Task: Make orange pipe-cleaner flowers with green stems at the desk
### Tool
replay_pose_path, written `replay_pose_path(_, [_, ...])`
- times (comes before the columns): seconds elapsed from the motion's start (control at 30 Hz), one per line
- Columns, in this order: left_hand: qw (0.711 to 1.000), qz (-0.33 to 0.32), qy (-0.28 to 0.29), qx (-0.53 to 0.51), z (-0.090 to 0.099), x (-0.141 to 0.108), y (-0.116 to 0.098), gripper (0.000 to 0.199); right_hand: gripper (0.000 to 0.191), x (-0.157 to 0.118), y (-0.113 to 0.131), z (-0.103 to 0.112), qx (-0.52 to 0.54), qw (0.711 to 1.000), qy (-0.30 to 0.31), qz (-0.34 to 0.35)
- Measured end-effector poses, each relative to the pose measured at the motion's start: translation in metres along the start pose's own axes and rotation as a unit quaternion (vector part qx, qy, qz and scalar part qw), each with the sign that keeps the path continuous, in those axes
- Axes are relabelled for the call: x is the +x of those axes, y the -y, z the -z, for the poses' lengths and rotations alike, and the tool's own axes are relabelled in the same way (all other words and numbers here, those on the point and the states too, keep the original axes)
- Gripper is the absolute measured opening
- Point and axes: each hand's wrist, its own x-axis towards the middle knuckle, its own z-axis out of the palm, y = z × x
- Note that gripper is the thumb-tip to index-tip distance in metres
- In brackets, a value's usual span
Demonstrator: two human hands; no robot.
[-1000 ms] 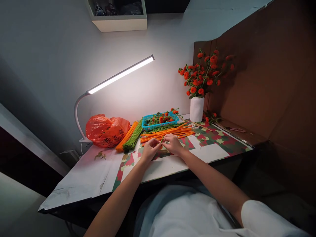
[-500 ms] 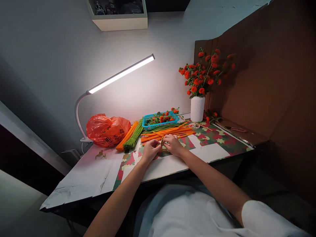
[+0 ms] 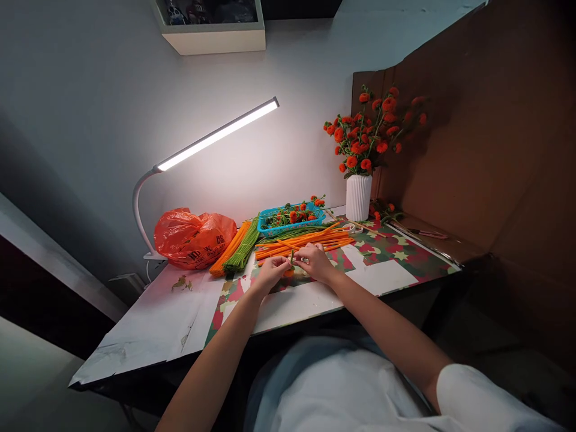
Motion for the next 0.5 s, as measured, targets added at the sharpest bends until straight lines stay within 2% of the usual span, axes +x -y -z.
replay_pose_path(0.13, [0.983, 0.103, 0.051, -0.146, 0.001, 0.001, 0.0, 0.019, 0.013, 0.001, -0.003, 0.002, 0.096, 0.995, 0.007, 0.012])
replay_pose_path(0.3, [0.938, 0.205, 0.123, -0.251, 0.008, 0.001, 0.003, 0.017, 0.022, 0.004, -0.003, 0.006, 0.259, 0.963, 0.062, -0.038])
replay_pose_path(0.4, [0.92, 0.231, 0.164, -0.271, 0.011, 0.0, 0.003, 0.015, 0.025, 0.005, -0.001, 0.008, 0.326, 0.937, 0.117, -0.05])
replay_pose_path(0.5, [0.923, 0.232, 0.168, -0.257, 0.011, 0.0, 0.002, 0.014, 0.023, 0.005, 0.0, 0.008, 0.341, 0.929, 0.132, -0.056])
